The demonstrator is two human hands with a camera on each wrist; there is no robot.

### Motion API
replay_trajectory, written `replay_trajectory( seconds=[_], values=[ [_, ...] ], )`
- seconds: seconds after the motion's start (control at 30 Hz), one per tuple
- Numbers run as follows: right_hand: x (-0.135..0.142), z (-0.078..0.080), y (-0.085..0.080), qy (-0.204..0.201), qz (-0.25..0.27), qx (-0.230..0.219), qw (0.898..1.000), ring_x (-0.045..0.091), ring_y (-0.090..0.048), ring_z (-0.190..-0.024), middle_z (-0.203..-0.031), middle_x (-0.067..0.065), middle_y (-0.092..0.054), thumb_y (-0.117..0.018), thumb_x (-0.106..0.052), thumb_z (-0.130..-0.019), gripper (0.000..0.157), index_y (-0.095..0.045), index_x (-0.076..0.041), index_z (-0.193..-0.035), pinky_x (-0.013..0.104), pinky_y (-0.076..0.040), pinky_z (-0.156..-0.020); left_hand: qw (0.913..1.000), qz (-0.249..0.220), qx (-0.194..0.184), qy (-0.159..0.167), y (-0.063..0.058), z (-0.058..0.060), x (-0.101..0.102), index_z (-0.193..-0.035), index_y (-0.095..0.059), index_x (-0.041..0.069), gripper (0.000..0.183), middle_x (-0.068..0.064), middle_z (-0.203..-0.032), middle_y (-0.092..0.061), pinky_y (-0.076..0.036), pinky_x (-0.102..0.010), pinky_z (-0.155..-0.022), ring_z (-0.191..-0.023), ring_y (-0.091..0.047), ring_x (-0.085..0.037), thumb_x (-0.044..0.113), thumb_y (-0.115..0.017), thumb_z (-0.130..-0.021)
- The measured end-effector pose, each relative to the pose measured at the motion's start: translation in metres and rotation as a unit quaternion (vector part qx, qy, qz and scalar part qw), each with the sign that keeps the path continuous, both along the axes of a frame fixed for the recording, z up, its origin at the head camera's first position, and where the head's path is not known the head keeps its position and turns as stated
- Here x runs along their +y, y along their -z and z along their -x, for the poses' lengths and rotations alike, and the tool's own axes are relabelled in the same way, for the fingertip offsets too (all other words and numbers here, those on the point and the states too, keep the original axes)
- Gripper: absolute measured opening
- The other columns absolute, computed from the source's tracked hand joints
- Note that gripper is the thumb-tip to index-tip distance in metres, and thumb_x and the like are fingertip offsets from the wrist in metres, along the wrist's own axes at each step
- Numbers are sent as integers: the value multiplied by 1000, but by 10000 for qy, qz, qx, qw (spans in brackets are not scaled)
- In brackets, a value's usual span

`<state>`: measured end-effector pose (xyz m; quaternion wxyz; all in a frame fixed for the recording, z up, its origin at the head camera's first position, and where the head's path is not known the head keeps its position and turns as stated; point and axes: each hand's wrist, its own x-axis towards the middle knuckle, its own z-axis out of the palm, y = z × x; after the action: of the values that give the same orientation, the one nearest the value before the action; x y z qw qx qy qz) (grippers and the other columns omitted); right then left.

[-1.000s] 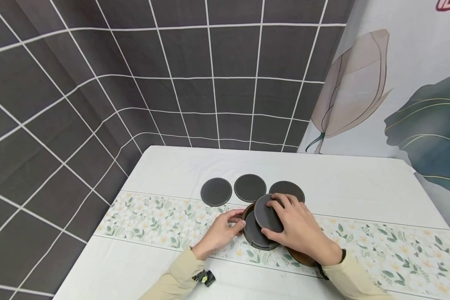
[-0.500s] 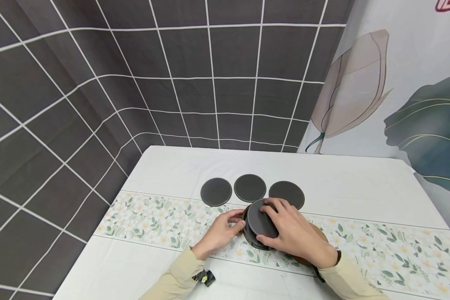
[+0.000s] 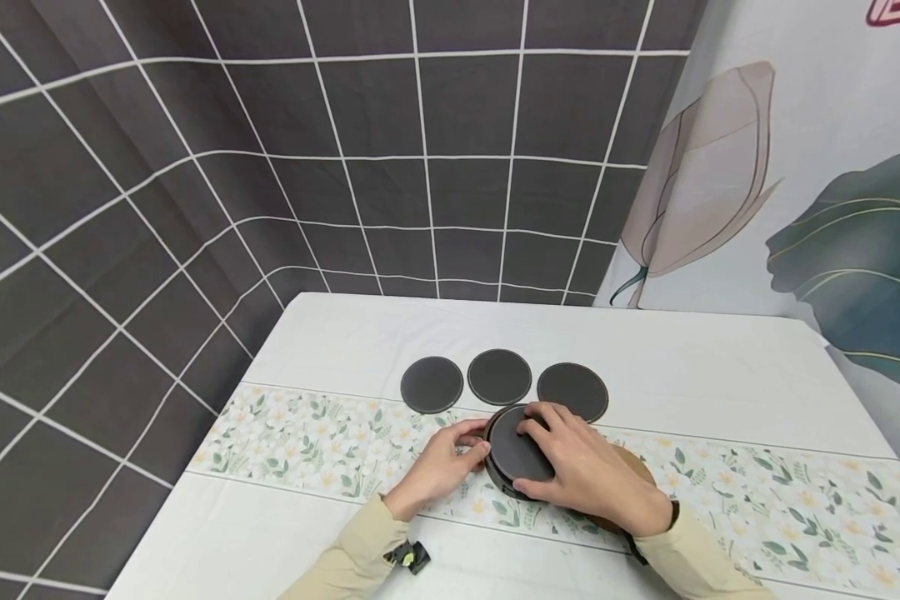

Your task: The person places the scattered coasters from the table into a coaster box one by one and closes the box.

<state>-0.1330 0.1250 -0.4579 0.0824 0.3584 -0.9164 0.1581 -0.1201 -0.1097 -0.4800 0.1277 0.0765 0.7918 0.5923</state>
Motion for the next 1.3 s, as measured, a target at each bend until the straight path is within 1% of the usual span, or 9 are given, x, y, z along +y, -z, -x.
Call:
replay_trajectory(
  seconds=[0.17, 0.37, 0.43, 0.73, 0.9, 1.0, 1.1, 1.23, 1.3],
  values=[
    [0, 0, 0, -33, 30, -4, 10000, 27, -52, -128, -139, 8, -54, -79, -60, -80, 61, -69, -16, -120, 46, -54, -98, 10000, -34, -45, -30, 0, -1, 0, -141, -59, 2, 40, -16, -119, -69, -62, -36, -73, -90, -70, -27, 11, -62, -102],
    [1, 0, 3, -59, 1, 129, 9999, 28, -52, -125, -135, 10, -55, -84, -56, -78, 61, -69, -13, -117, 44, -58, -90, 9999, 159, -57, -14, 1, 1, 0, -141, -59, 3, 40, -14, -110, -71, -60, -26, -71, -83, -70, -19, 12, -62, -102],
    [2, 0, 3, -62, -15, 190, 9998, 29, -52, -124, -133, 10, -55, -85, -55, -77, 60, -69, -12, -116, 43, -58, -89, 9998, 172, -97, -16, 1, 1, -1, -141, -59, 4, 40, -13, -108, -71, -60, -25, -71, -83, -70, -18, 12, -62, -102],
    [3, 0, 3, -42, -121, 117, 9999, 28, -51, -125, -132, 9, -56, -82, -55, -80, 57, -70, -13, -116, 42, -58, -91, 9999, -5, -120, -14, -3, -1, -1, -142, -58, 2, 42, -17, -111, -70, -61, -32, -72, -86, -72, -27, 12, -63, -101],
    [4, 0, 2, -79, -213, 147, 9996, 29, -52, -125, -132, 10, -57, -82, -53, -81, 55, -71, -12, -116, 43, -57, -92, 9999, -34, -115, 15, -2, -1, 0, -141, -59, 3, 41, -17, -114, -70, -62, -31, -74, -89, -71, -25, 12, -62, -102],
    [4, 2, 0, -178, -266, 61, 9995, 30, -52, -125, -134, 11, -58, -81, -50, -84, 52, -71, -11, -117, 44, -56, -94, 9999, -10, -122, 7, -1, -1, 0, -141, -59, 3, 40, -17, -113, -70, -61, -29, -73, -88, -71, -24, 12, -62, -102],
    [6, 7, -4, -206, -240, -132, 9994, 31, -53, -126, -137, 11, -57, -79, -47, -88, 49, -71, -11, -120, 48, -55, -98, 10000, -5, -96, -16, 0, 0, 0, -141, -59, 3, 40, -17, -113, -70, -62, -32, -73, -88, -71, -25, 11, -62, -102],
    [10, 14, -7, -77, -153, -311, 9994, 32, -54, -127, -139, 12, -56, -76, -45, -92, 48, -69, -11, -125, 53, -52, -101, 9999, -66, -60, -56, 0, 0, 0, -140, -59, 2, 40, -19, -112, -70, -62, -38, -74, -88, -71, -29, 10, -63, -101],
    [13, 18, -9, 11, -101, -335, 9994, 33, -54, -127, -140, 13, -56, -75, -44, -93, 48, -69, -10, -127, 55, -52, -101, 9999, -117, -72, -72, -1, -1, 0, -140, -60, 2, 40, -19, -113, -70, -63, -39, -75, -90, -71, -30, 10, -63, -101]
  ],
)
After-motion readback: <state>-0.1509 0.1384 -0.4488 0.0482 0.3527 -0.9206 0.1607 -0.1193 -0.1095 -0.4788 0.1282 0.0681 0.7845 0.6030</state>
